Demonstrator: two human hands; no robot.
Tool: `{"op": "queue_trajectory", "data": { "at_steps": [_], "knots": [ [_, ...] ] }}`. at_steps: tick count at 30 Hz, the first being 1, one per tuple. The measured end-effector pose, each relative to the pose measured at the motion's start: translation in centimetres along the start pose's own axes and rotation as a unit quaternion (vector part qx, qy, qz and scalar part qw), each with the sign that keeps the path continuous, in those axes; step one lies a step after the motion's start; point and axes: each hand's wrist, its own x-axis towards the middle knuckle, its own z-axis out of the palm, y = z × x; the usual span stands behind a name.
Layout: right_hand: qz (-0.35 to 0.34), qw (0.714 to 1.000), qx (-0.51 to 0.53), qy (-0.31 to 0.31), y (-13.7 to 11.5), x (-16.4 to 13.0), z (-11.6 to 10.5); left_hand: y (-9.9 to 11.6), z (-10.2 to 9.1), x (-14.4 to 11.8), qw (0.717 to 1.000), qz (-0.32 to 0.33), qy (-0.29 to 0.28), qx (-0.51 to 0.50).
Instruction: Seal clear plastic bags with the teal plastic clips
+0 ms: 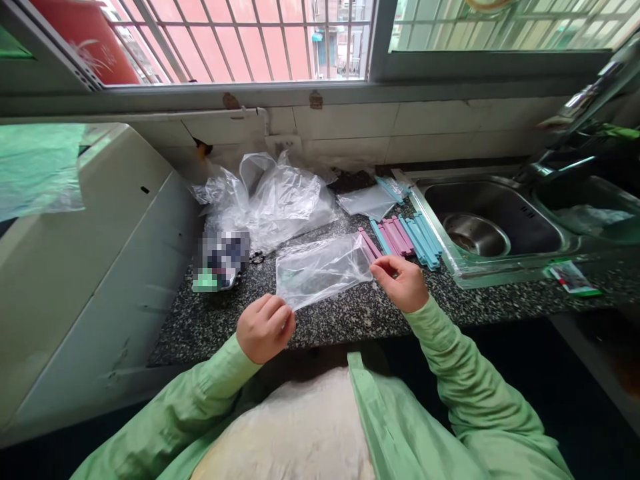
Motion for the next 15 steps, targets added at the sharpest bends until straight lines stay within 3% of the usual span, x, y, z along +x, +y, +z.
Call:
{"op": "queue_trajectory", "data": {
  "at_steps": [4,6,12,15],
  "knots": [
    [-0.030,0.989,-0.023,0.141,0.4,-1.8,1.1,0.4,-1.4,1.9,0.996,-0.051,0.016,-0.070],
    [-0.056,0.981,-0.063,0.175,0.6,-2.4,1.7,0.7,-2.3,2.8,0.992,-0.065,0.024,-0.109],
    [-0.116,0.966,-0.124,0.193,0.1,-1.6,2.7,1.8,-5.3,4.9,0.971,-0.051,0.033,-0.229],
    [-0.142,0.965,-0.146,0.168,-1.2,-0.4,2.8,2.4,-6.7,5.6,0.955,-0.051,0.041,-0.289]
  ]
}}
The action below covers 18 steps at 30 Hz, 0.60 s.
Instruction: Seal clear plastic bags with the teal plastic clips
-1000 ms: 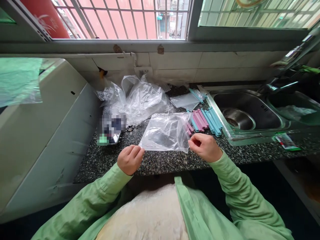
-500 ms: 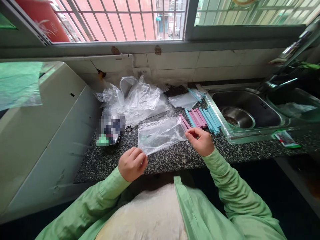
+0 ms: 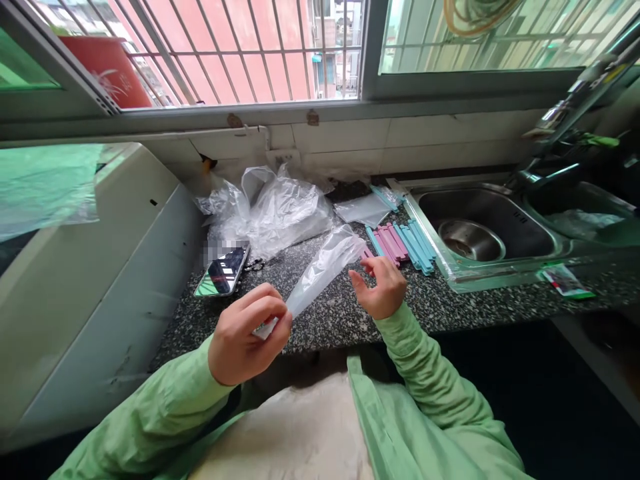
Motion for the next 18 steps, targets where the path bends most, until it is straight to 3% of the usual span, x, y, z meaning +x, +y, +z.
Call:
{"op": "queue_trajectory", "data": {
  "at_steps": [7,18],
  "knots": [
    [-0.028,0.997,-0.067,-0.015,-2.1,1.5,0.7,1.3,-0.7,0.5,0.995,-0.019,-0.021,-0.096],
    [-0.081,0.992,-0.094,-0.002,-2.8,3.8,1.9,0.9,-1.2,0.5,0.993,0.007,-0.052,-0.107]
  ]
}}
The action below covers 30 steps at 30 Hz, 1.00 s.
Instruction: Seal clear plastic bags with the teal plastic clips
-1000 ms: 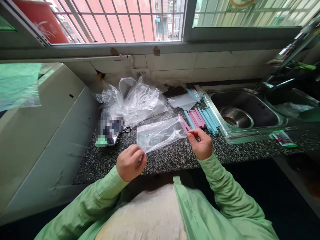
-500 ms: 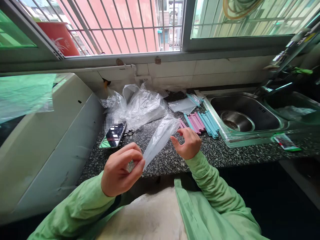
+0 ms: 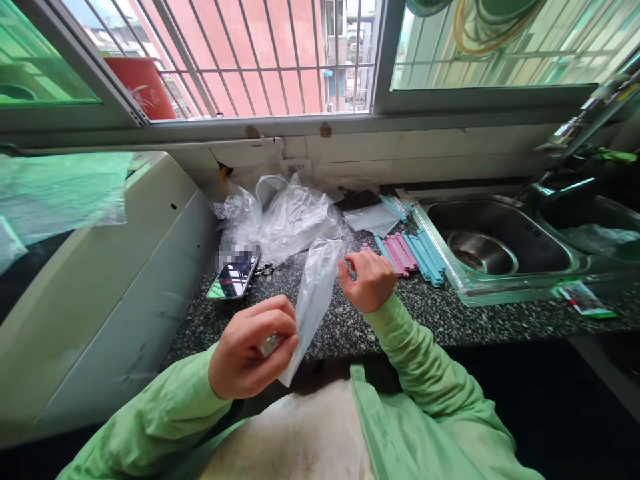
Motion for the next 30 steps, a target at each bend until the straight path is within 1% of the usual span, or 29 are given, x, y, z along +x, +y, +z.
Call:
{"op": "queue_trajectory", "data": {
  "at_steps": [5,7,9,11,14,16,17,18,20,23,25,27,30],
  "knots": [
    [-0.016,1.000,0.011,-0.015,-0.9,0.7,0.7,-0.1,-0.3,-0.4,1.000,0.013,0.005,0.008],
    [0.000,0.999,0.048,-0.025,-1.1,1.2,0.8,-0.1,-0.6,-0.8,1.000,0.014,0.018,0.021],
    [0.037,0.992,0.110,-0.053,-0.9,1.7,0.6,-0.2,-1.1,-1.4,0.998,0.002,0.045,0.046],
    [0.088,0.973,0.192,-0.097,-0.3,2.2,0.2,-0.3,-1.9,-1.9,0.994,-0.017,0.079,0.076],
    [0.158,0.923,0.314,-0.157,0.8,2.7,-0.5,-0.8,-3.3,-2.6,0.983,-0.043,0.131,0.125],
    [0.181,0.895,0.363,-0.185,1.3,2.8,-0.9,-1.1,-4.0,-2.8,0.974,-0.058,0.159,0.148],
    [0.184,0.888,0.373,-0.193,1.3,2.7,-1.0,-1.2,-4.2,-2.8,0.972,-0.064,0.169,0.152],
    [0.181,0.890,0.371,-0.196,1.3,2.6,-1.1,-1.3,-4.3,-2.8,0.970,-0.069,0.177,0.151],
    [0.161,0.911,0.332,-0.181,0.9,2.2,-1.3,-1.4,-4.4,-2.6,0.971,-0.072,0.181,0.137],
    [0.097,0.961,0.231,-0.114,0.3,1.6,-1.2,-1.3,-4.1,-1.9,0.981,-0.062,0.150,0.109],
    [0.034,0.983,0.166,-0.066,0.1,1.4,-0.9,-1.2,-3.8,-1.4,0.987,-0.049,0.121,0.093],
    [-0.029,0.994,0.102,-0.036,0.1,1.5,-0.6,-1.1,-3.5,-0.9,0.991,-0.033,0.099,0.085],
    [-0.090,0.995,0.009,-0.030,0.3,1.9,-0.3,-0.8,-3.2,-0.3,0.993,-0.008,0.079,0.084]
  ]
}}
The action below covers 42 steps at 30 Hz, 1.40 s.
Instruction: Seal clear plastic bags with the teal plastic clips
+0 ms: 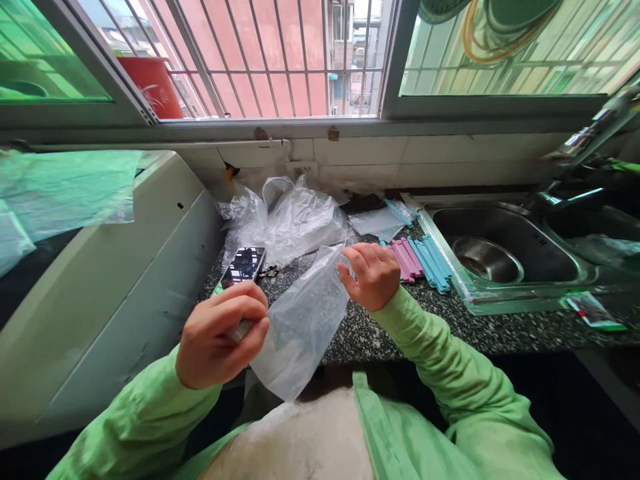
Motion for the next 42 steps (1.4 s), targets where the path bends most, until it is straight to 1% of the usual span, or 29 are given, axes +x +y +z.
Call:
{"op": "queue_trajectory", "data": {
  "at_steps": [2,4,7,9,11,13,15,16,17,18,19,21,23,25,26,27,28,29,30,31,34,36,38,40,42],
  "knots": [
    [-0.021,0.999,-0.050,-0.008,0.1,0.4,-0.1,0.2,0.0,0.2,1.000,0.018,-0.012,-0.001],
    [-0.040,0.996,-0.077,-0.012,0.2,0.8,-0.3,0.4,0.0,0.4,0.999,0.033,-0.025,0.001],
    [-0.060,0.995,-0.076,-0.017,0.1,1.4,-0.5,0.5,0.0,0.6,0.998,0.049,-0.046,0.010],
    [-0.057,0.996,-0.068,-0.027,0.1,1.6,-0.5,0.5,-0.1,0.7,0.997,0.054,-0.057,0.017],
    [-0.043,0.997,-0.052,-0.037,0.2,1.9,-0.4,0.5,-0.1,0.7,0.995,0.062,-0.068,0.027],
    [-0.013,0.999,-0.015,-0.045,0.4,2.2,-0.5,0.4,-0.2,0.5,0.993,0.070,-0.084,0.042],
    [0.039,0.996,0.054,-0.062,0.8,2.7,-0.7,0.3,-0.5,0.4,0.990,0.076,-0.099,0.063],
    [0.075,0.989,0.102,-0.081,1.1,2.9,-0.8,0.3,-0.7,0.3,0.989,0.078,-0.103,0.074],
    [0.114,0.975,0.158,-0.109,1.5,3.2,-1.0,0.2,-0.9,0.2,0.988,0.080,-0.104,0.085],
    [0.154,0.953,0.221,-0.142,1.8,3.4,-1.2,0.1,-1.1,0.1,0.987,0.081,-0.101,0.094],
    [0.192,0.922,0.287,-0.174,2.2,3.6,-1.4,0.0,-1.4,0.0,0.987,0.082,-0.094,0.102],
    [0.262,0.844,0.414,-0.218,2.9,3.8,-1.6,-0.2,-1.8,-0.2,0.988,0.079,-0.070,0.117],
    [0.326,0.759,0.514,-0.232,3.4,3.8,-1.7,-0.5,-2.2,-0.4,0.989,0.068,-0.037,0.127],
    [0.374,0.687,0.578,-0.233,3.4,3.5,-1.8,-0.9,-2.4,-0.6,0.990,0.051,0.002,0.132],
    [0.387,0.659,0.601,-0.235,3.3,3.3,-1.9,-1.1,-2.4,-0.8,0.990,0.043,0.023,0.133],
    [0.392,0.639,0.620,-0.234,3.2,3.1,-2.0,-1.3,-2.4,-0.9,0.990,0.035,0.042,0.132],
    [0.391,0.627,0.633,-0.230,3.1,2.9,-2.0,-1.4,-2.4,-1.0,0.989,0.028,0.060,0.131],
    [0.387,0.624,0.641,-0.224,2.9,2.7,-2.1,-1.5,-2.4,-1.1,0.988,0.023,0.076,0.130],
    [0.379,0.630,0.642,-0.218,2.8,2.4,-2.1,-1.6,-2.4,-1.2,0.988,0.021,0.085,0.129],
    [0.370,0.643,0.637,-0.212,2.7,2.3,-2.2,-1.6,-2.4,-1.2,0.988,0.021,0.089,0.128],
    [0.327,0.702,0.599,-0.205,2.6,2.0,-2.4,-1.3,-2.5,-1.0,0.987,0.045,0.085,0.126],
    [0.295,0.745,0.561,-0.208,2.5,2.1,-2.6,-1.1,-2.7,-0.7,0.986,0.067,0.084,0.128],
    [0.275,0.782,0.517,-0.215,2.4,2.4,-2.8,-1.0,-2.8,-0.3,0.984,0.083,0.084,0.134],
    [0.273,0.805,0.478,-0.221,2.2,2.8,-2.7,-0.9,-2.8,-0.1,0.982,0.095,0.082,0.142],
    [0.279,0.813,0.462,-0.220,2.2,3.1,-2.4,-0.9,-2.8,0.0,0.980,0.106,0.079,0.149]
  ]
}}
